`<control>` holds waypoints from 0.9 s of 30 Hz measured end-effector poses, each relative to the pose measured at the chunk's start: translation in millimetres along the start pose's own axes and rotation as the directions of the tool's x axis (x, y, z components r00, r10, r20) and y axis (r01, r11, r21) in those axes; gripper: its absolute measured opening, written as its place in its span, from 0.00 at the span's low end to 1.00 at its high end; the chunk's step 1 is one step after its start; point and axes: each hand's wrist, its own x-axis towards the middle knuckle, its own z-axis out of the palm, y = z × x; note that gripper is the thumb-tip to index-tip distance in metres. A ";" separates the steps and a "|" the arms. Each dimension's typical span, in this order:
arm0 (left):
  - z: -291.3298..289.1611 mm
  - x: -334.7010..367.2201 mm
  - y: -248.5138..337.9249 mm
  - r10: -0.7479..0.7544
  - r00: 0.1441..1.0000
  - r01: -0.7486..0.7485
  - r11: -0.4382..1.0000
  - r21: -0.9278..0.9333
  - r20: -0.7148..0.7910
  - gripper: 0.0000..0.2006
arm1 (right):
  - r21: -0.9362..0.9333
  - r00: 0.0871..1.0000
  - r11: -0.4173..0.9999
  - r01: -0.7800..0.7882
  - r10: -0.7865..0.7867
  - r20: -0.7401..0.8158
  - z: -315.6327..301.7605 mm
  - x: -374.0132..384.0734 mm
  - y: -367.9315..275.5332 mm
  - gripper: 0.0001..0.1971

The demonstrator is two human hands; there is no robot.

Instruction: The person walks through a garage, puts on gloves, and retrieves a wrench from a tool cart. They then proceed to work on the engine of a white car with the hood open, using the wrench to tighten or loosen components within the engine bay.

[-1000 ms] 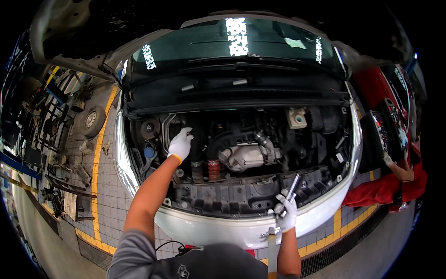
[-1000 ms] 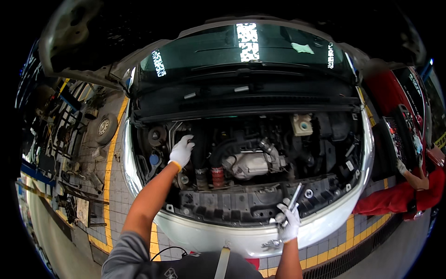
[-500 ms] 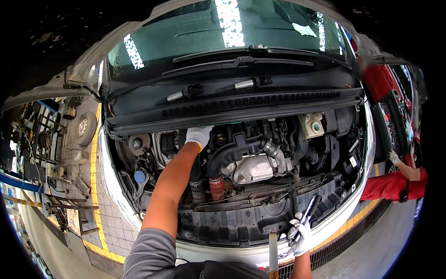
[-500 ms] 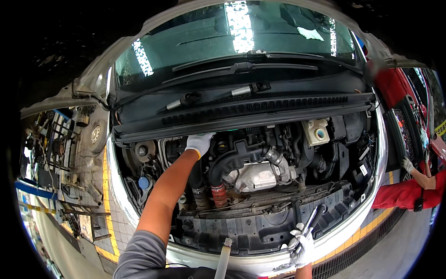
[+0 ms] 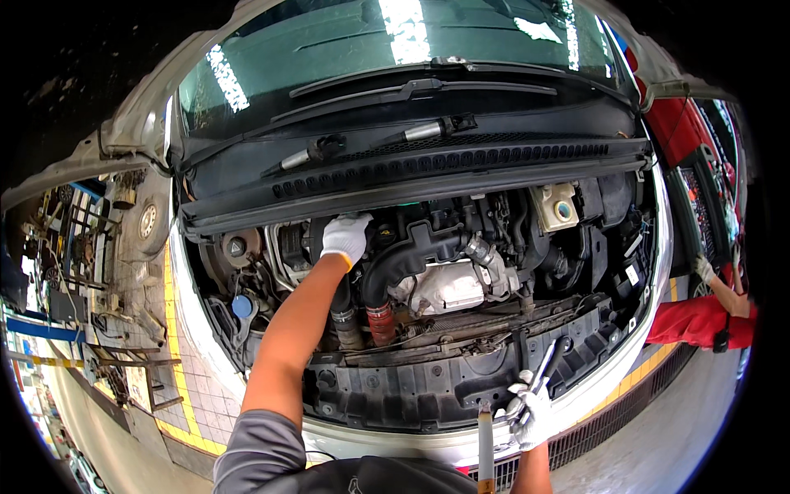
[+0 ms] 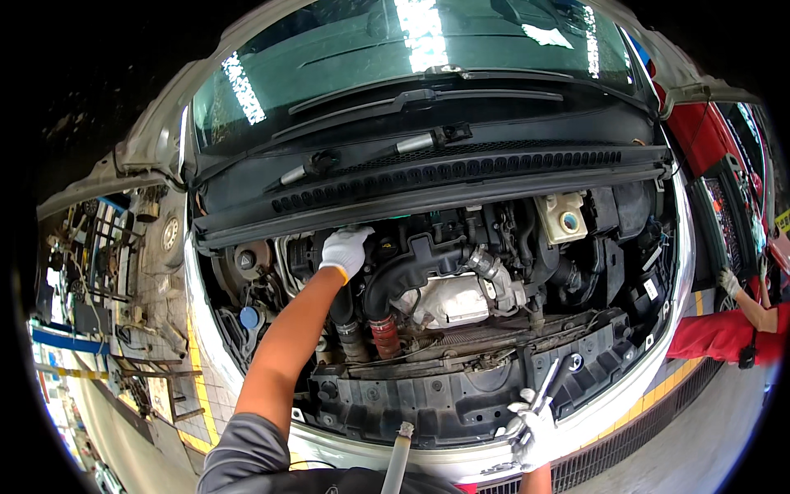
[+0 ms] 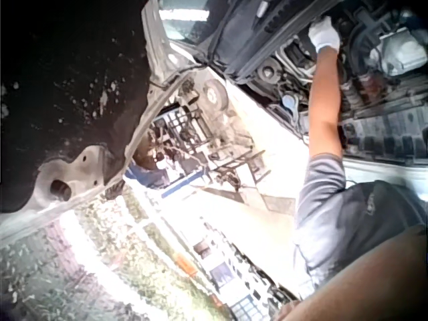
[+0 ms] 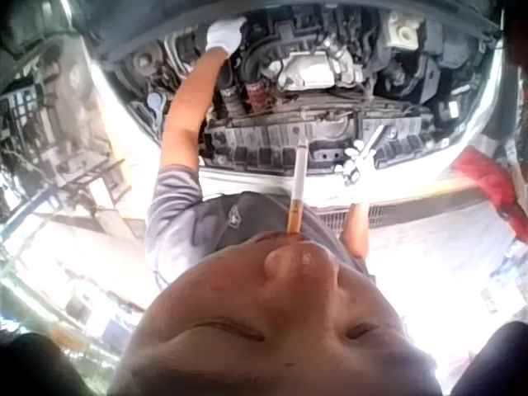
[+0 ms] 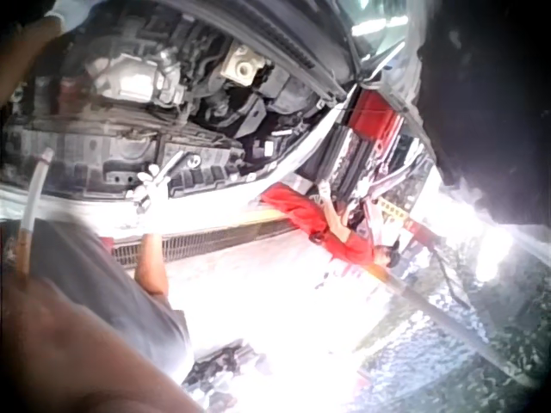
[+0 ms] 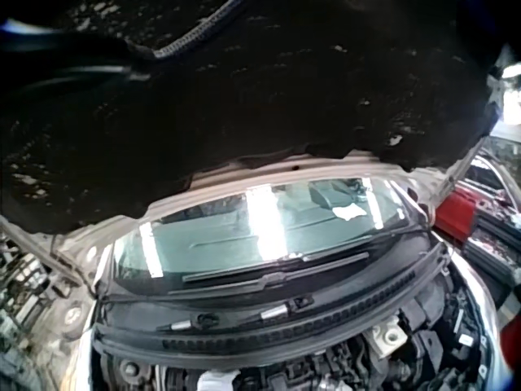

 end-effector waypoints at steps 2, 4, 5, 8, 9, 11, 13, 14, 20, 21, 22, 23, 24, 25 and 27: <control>-7.9 -31.4 2.9 0.004 0.973 -0.060 0.969 -0.240 -0.229 0.21 | -0.223 0.995 0.972 -0.079 0.091 0.042 10.6 4.6 -5.7 0.27; -22.3 -64.5 21.9 -0.109 0.883 -0.092 0.914 -0.396 -0.456 0.19 | -0.269 0.948 0.924 -0.272 0.305 0.093 48.1 18.6 -16.6 0.25; -29.7 -75.3 34.2 -0.092 0.821 -0.164 0.907 -0.387 -0.563 0.19 | -0.290 0.913 0.891 -0.350 0.393 0.106 65.6 28.7 -18.3 0.23; -83.7 -113.7 89.1 0.290 0.927 -0.375 0.729 -0.573 -0.237 0.19 | -0.070 0.693 0.802 -0.594 0.554 0.461 113.8 72.4 1.6 0.19; -49.9 -127.1 82.9 0.425 0.807 -0.583 0.683 -0.440 -0.410 0.22 | -0.096 0.571 0.740 -0.665 0.587 0.574 135.8 90.9 7.7 0.17; -35.7 -148.5 83.4 0.412 0.839 -0.539 0.714 -0.446 -0.354 0.23 | -0.332 0.692 0.775 -0.538 0.631 0.351 190.2 99.6 14.4 0.14; -34.9 -155.7 74.1 0.385 0.859 -0.507 0.734 -0.453 -0.338 0.26 | -0.452 0.654 0.711 -0.538 0.691 0.308 233.3 92.3 7.6 0.13; -30.4 -152.8 70.2 0.395 0.857 -0.509 0.747 -0.428 -0.331 0.27 | -0.371 0.473 0.718 -0.589 0.678 0.563 221.0 114.9 26.4 0.14; -26.8 -143.1 55.3 0.437 0.826 -0.553 0.752 -0.359 -0.358 0.26 | -0.190 0.512 0.730 -0.656 0.616 0.598 221.4 97.4 29.9 0.14; -23.3 -143.4 56.1 0.440 0.817 -0.564 0.742 -0.361 -0.372 0.25 | -0.158 0.490 0.715 -0.681 0.606 0.627 218.6 94.6 30.1 0.14; -20.1 -143.2 58.1 0.444 0.808 -0.576 0.732 -0.364 -0.386 0.24 | -0.121 0.518 0.719 -0.684 0.596 0.614 217.3 89.2 25.9 0.15; -16.9 -142.8 59.3 0.374 0.853 -0.517 0.704 -0.487 -0.365 0.23 | -0.086 0.543 0.723 -0.685 0.586 0.602 218.2 81.7 19.3 0.16; -14.5 -143.3 59.0 0.301 0.896 -0.442 0.668 -0.598 -0.327 0.22 | -0.052 0.560 0.721 -0.691 0.579 0.592 219.8 74.3 13.6 0.17; -13.5 -139.6 60.7 0.127 0.971 -0.238 0.566 -0.789 -0.202 0.19 | -0.018 0.577 0.719 -0.695 0.573 0.581 219.7 67.4 7.7 0.18; -2.3 -127.4 62.6 -0.117 0.993 -0.029 -0.191 -0.981 -0.007 0.11 | -0.111 0.715 0.852 -0.512 0.494 0.494 202.1 57.0 -6.0 0.19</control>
